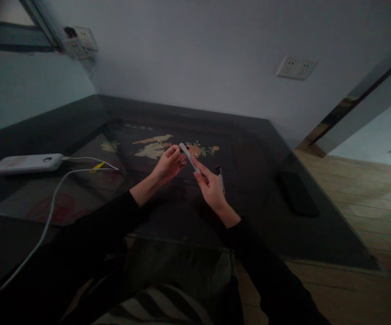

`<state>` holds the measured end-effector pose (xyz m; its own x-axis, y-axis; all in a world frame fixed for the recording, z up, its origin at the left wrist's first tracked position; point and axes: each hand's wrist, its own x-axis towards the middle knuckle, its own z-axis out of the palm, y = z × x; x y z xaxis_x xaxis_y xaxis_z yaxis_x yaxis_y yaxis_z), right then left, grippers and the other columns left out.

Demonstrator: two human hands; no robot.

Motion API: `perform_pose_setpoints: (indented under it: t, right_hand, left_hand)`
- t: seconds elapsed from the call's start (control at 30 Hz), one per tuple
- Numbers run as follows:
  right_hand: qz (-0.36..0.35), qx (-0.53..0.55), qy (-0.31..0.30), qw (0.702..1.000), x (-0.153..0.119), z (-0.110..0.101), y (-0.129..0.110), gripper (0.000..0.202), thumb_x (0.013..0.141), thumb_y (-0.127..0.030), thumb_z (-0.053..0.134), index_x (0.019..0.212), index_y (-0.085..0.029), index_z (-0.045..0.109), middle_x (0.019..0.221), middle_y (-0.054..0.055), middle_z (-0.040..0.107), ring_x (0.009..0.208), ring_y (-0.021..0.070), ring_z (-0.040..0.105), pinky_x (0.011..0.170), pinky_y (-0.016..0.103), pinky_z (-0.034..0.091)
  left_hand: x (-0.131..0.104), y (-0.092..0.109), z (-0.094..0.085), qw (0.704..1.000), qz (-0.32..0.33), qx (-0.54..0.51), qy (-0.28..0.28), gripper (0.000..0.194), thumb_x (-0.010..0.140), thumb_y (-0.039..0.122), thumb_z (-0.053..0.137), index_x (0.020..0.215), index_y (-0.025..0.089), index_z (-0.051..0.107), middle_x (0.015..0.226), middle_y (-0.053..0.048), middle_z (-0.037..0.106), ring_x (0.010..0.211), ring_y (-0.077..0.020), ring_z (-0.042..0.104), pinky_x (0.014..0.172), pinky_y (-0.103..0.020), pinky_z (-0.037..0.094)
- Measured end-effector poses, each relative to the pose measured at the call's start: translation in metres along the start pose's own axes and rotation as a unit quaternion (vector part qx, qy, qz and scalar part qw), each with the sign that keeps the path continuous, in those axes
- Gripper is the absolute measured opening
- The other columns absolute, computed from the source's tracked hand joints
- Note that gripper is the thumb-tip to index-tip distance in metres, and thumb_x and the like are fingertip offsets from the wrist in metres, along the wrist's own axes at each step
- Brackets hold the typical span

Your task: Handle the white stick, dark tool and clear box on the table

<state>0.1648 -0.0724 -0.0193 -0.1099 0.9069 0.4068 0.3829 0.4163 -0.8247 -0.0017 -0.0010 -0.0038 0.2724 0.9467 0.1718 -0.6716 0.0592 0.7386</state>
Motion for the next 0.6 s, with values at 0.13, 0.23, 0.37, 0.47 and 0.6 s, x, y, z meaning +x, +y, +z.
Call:
perform_pose_setpoints:
  t: [0.13,0.23,0.37,0.47,0.6]
  right_hand:
    - [-0.007,-0.007,0.014,1.000,0.0015,-0.0009,0.0013,0.049,0.099,-0.034,0.052,0.148,-0.031,0.057,0.118,0.008,0.074,0.060,0.0131,0.052,0.051,0.027,0.044]
    - [-0.003,-0.009,0.026,1.000,0.0025,-0.0017,0.0033,0.051,0.099,-0.033,0.052,0.149,-0.028,0.056,0.117,0.009,0.074,0.057,0.0121,0.049,0.051,0.027,0.044]
    - [0.006,0.000,0.031,0.999,0.0029,-0.0019,0.0055,0.051,0.099,-0.033,0.052,0.149,-0.025,0.056,0.114,0.009,0.075,0.052,0.0095,0.041,0.047,0.026,0.038]
    - [0.009,0.005,0.029,1.000,0.0023,-0.0018,0.0048,0.051,0.099,-0.033,0.052,0.149,-0.026,0.056,0.111,0.008,0.075,0.051,0.0088,0.040,0.047,0.025,0.037]
    - [0.006,0.005,0.018,1.000,0.0008,-0.0019,0.0018,0.051,0.099,-0.034,0.052,0.149,-0.027,0.056,0.109,0.009,0.075,0.055,0.0104,0.045,0.047,0.024,0.040]
  left_hand:
    - [-0.0013,0.0011,0.0011,1.000,-0.009,0.007,0.005,0.037,0.068,0.030,0.091,0.076,0.019,0.057,0.076,0.005,0.063,0.060,-0.0042,0.051,0.061,-0.017,0.044]
    - [-0.0021,0.0016,0.0015,1.000,-0.012,0.015,0.003,0.036,0.069,0.030,0.090,0.078,0.019,0.057,0.065,0.007,0.056,0.059,-0.0049,0.052,0.061,-0.017,0.045]
    - [-0.0028,0.0020,0.0022,1.000,-0.013,0.022,0.006,0.037,0.069,0.031,0.091,0.077,0.019,0.056,0.064,0.007,0.055,0.059,-0.0048,0.053,0.060,-0.017,0.045]
    - [-0.0031,0.0026,0.0027,1.000,-0.011,0.019,0.002,0.041,0.066,0.034,0.093,0.077,0.019,0.056,0.063,0.008,0.054,0.059,-0.0048,0.053,0.060,-0.016,0.045]
    - [-0.0033,0.0035,0.0036,1.000,-0.007,0.011,-0.004,0.043,0.063,0.035,0.094,0.077,0.019,0.057,0.062,0.008,0.054,0.059,-0.0049,0.053,0.061,-0.016,0.045]
